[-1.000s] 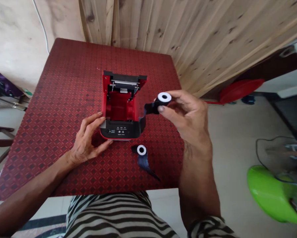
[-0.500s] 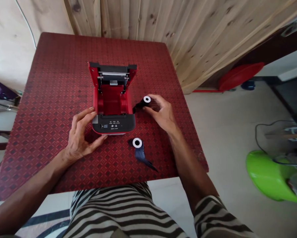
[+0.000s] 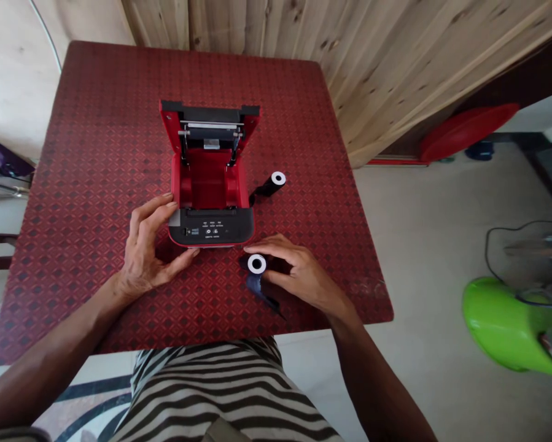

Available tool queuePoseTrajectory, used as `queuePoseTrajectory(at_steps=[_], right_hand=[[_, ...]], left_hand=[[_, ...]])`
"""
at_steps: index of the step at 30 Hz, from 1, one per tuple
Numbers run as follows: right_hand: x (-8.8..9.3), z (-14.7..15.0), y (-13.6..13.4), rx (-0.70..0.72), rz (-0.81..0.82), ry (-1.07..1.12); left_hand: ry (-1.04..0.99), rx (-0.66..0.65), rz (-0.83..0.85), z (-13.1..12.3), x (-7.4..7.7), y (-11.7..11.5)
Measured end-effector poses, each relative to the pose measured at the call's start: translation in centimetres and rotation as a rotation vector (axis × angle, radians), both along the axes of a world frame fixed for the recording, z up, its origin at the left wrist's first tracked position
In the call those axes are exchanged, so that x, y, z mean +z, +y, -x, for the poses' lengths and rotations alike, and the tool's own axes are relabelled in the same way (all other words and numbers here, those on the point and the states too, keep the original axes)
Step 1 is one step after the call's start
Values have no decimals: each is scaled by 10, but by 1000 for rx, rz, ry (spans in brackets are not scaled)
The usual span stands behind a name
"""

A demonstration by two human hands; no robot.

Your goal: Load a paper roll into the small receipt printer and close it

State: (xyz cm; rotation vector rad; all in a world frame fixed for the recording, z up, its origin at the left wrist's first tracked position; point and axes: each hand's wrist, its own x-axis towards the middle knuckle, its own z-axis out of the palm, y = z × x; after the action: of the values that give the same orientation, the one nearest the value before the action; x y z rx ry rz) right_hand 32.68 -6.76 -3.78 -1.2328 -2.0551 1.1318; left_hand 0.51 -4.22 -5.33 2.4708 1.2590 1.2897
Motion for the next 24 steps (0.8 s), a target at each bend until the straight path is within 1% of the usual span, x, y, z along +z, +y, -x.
queuePoseTrajectory(at_steps=[2,4,6,8,10,12,14,16,19,24], right_hand=[[-1,1,1,6,-19,25],[11,-2,0,34,-21,45],[35,-6,1,77,-32,74],[66,-5,6,92,-107,87],[92,4,18,74,-273,17],[107,24,35,66,-461,-134],[109,47,55,96,-572,-275],[103,68,71,140,-607,-386],[92,88,87,176,-591,-526],[85,101,99,187,-516,-662]], left_hand=[[-4,6,-5,-1,0,0],[-10,8,1,-1,-1,-1],[-13,4,10,-2,-1,-1],[-7,7,11,-1,-1,-2],[4,21,14,-1,-3,-2],[7,30,23,0,-4,-3],[-2,19,35,1,-5,-3],[-8,6,47,1,-5,-4],[-5,7,65,0,-5,-4],[-24,-11,60,-1,-4,-5]])
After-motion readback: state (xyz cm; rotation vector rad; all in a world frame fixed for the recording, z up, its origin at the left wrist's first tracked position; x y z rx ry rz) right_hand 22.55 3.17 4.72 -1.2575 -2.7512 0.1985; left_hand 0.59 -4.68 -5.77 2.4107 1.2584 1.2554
